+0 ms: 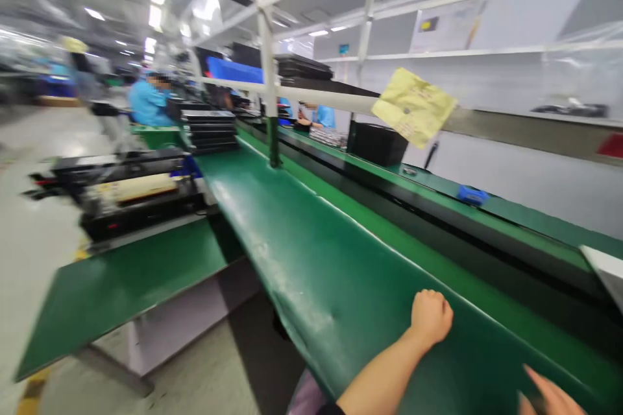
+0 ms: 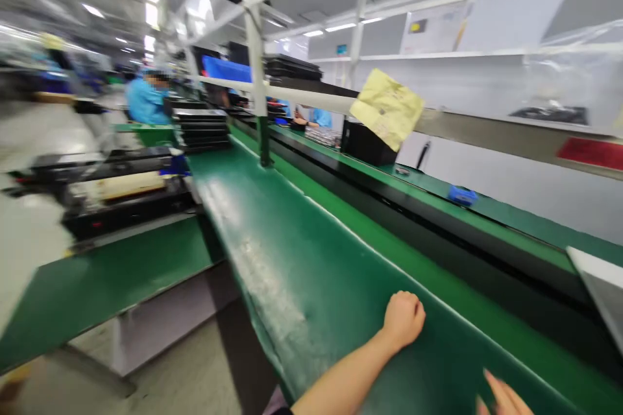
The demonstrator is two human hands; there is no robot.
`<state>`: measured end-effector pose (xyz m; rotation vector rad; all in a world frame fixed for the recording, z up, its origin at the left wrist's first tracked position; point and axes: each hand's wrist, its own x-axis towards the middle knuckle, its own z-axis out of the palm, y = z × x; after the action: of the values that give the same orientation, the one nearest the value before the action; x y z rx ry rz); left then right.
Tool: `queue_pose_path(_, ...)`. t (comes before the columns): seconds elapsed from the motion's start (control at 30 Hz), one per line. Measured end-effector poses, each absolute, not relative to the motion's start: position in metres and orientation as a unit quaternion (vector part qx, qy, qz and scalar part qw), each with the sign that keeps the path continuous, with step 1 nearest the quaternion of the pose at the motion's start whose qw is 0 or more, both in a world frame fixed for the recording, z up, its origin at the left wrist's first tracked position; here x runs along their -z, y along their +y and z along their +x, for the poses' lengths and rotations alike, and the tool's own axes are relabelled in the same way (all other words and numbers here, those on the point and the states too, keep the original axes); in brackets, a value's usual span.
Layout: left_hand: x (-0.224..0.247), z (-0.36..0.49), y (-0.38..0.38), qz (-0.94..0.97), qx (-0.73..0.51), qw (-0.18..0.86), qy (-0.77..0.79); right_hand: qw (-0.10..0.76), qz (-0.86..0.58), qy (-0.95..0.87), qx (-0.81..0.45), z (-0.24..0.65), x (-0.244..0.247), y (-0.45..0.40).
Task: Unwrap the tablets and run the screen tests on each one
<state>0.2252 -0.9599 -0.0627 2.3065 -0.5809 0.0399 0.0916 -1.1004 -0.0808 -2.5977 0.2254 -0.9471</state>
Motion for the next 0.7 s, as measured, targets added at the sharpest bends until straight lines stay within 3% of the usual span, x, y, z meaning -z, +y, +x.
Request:
queue_pose_path(0.03, 0.062, 0.220, -0.964, 0.895, -0.011, 0.381, -0.232, 0.190, -0.920, 0.080, 0.334, 0.094, 0.080, -1.093)
queue_pose_path(0.2, 0.060, 0.214, -0.981, 0.870, 0.012, 0.435, -0.232, 0.394, -0.868, 0.200, 0.228, 0.156, 0.074, -1.056)
queue_pose_path(0.3, 0.057, 0.225, -0.986, 0.853, 0.016, 0.488, -0.182, 0.515, -0.790, 0.205, 0.262, 0.189, 0.070, -1.053)
queue_pose_path(0.47, 0.057, 0.254, -1.000, 0.766, 0.046, 0.616, -0.177, 0.617, -0.712, 0.176, 0.285, 0.213, 0.067, -1.071)
queue_pose_path(0.7, 0.053, 0.301, -1.017, 0.559, 0.268, 0.749, -0.232, 0.772, -0.562, 0.140, 0.262, 0.227, 0.063, -1.098)
